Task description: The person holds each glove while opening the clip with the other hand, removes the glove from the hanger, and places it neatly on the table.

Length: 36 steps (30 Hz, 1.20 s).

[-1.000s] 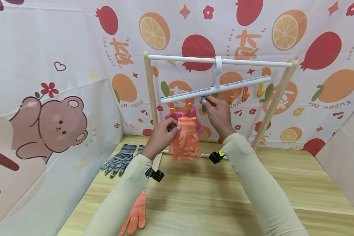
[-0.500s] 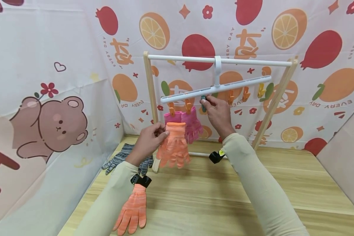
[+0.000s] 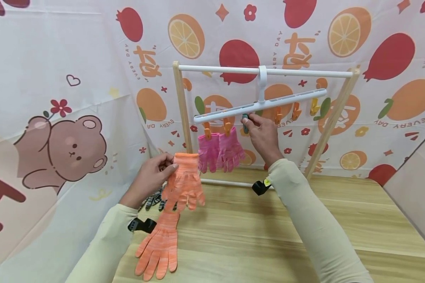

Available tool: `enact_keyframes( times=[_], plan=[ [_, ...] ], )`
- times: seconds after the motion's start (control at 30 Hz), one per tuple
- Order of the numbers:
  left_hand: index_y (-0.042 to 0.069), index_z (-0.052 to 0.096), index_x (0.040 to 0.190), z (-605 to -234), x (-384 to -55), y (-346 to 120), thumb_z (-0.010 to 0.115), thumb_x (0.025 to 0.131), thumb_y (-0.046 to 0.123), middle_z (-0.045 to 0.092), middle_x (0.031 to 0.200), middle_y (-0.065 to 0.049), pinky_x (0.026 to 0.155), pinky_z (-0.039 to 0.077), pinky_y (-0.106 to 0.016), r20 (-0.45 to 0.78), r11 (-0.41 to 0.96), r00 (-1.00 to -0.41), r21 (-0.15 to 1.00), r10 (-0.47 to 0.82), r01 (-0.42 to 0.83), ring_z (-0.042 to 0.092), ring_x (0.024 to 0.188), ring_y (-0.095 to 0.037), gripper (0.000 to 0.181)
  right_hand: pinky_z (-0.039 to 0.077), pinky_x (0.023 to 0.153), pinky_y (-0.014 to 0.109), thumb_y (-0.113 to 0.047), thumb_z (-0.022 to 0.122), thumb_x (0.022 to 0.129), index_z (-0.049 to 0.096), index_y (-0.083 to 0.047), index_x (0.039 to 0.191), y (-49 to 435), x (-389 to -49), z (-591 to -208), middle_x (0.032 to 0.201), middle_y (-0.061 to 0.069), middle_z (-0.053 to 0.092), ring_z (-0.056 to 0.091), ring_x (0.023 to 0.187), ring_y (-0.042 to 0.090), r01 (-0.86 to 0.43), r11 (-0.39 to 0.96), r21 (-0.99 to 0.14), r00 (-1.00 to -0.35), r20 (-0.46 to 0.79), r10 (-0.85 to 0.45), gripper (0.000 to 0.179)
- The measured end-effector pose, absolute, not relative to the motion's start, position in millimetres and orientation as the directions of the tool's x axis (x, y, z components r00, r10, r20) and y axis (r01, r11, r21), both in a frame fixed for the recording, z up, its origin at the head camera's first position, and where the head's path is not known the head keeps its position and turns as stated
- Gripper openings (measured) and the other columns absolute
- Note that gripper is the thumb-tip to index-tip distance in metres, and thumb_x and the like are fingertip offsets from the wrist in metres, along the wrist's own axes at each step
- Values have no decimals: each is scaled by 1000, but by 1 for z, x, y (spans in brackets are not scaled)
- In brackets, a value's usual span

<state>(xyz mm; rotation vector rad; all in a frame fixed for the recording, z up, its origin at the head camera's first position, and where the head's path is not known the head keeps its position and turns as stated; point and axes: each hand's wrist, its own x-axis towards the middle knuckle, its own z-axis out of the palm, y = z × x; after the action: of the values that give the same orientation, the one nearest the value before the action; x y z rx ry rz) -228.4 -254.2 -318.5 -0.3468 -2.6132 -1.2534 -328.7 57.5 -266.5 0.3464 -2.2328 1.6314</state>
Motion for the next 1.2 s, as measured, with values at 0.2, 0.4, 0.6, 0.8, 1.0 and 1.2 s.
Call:
enact_keyframes(
  times=[0.2,0.4,0.6,0.8,1.0,1.2],
  plan=[
    [6,64,104,-323,-214,-281,59,105,22,61,83,-8,60,49,-32,283,657,-953,698,111,284,57,68,-22,17,55,93,39,-23,65,102,66,-10,136,57,-327,-265,122,9,71,67,109,21,-398,306,-865,-908,419,7,37],
    [5,61,101,-332,-199,-309,58,105,19,58,80,-7,59,47,-31,223,709,-972,672,81,213,53,65,-18,15,54,94,40,-22,64,102,66,-9,135,58,-328,-266,122,10,71,66,109,22,-407,300,-863,-905,426,-3,36],
    [4,61,104,-338,-181,-337,57,106,19,57,79,-6,57,46,-31,143,749,-989,652,27,115,53,64,-18,15,55,93,40,-22,64,102,66,-10,135,57,-329,-267,122,10,71,66,108,21,-418,302,-857,-900,437,-5,36],
    [2,60,105,-344,-166,-363,57,105,16,56,75,-4,55,44,-30,91,792,-996,607,6,61,50,62,-16,14,55,93,40,-23,65,102,66,-11,135,58,-329,-264,122,9,71,66,109,21,-419,315,-851,-898,440,-6,36],
    [1,59,102,-349,-164,-379,57,105,14,52,71,-4,55,44,-30,47,796,-999,604,1,29,49,60,-15,13,55,92,39,-23,65,102,65,-10,136,58,-328,-262,123,9,71,66,108,21,-411,320,-854,-901,434,2,37],
    [-1,59,102,-360,-173,-388,56,105,14,51,70,-4,56,42,-32,0,781,-1000,624,-11,-9,50,60,-19,15,54,93,40,-25,65,102,66,-11,135,56,-328,-263,123,9,71,66,110,21,-406,302,-863,-907,420,-20,36]
  ],
)
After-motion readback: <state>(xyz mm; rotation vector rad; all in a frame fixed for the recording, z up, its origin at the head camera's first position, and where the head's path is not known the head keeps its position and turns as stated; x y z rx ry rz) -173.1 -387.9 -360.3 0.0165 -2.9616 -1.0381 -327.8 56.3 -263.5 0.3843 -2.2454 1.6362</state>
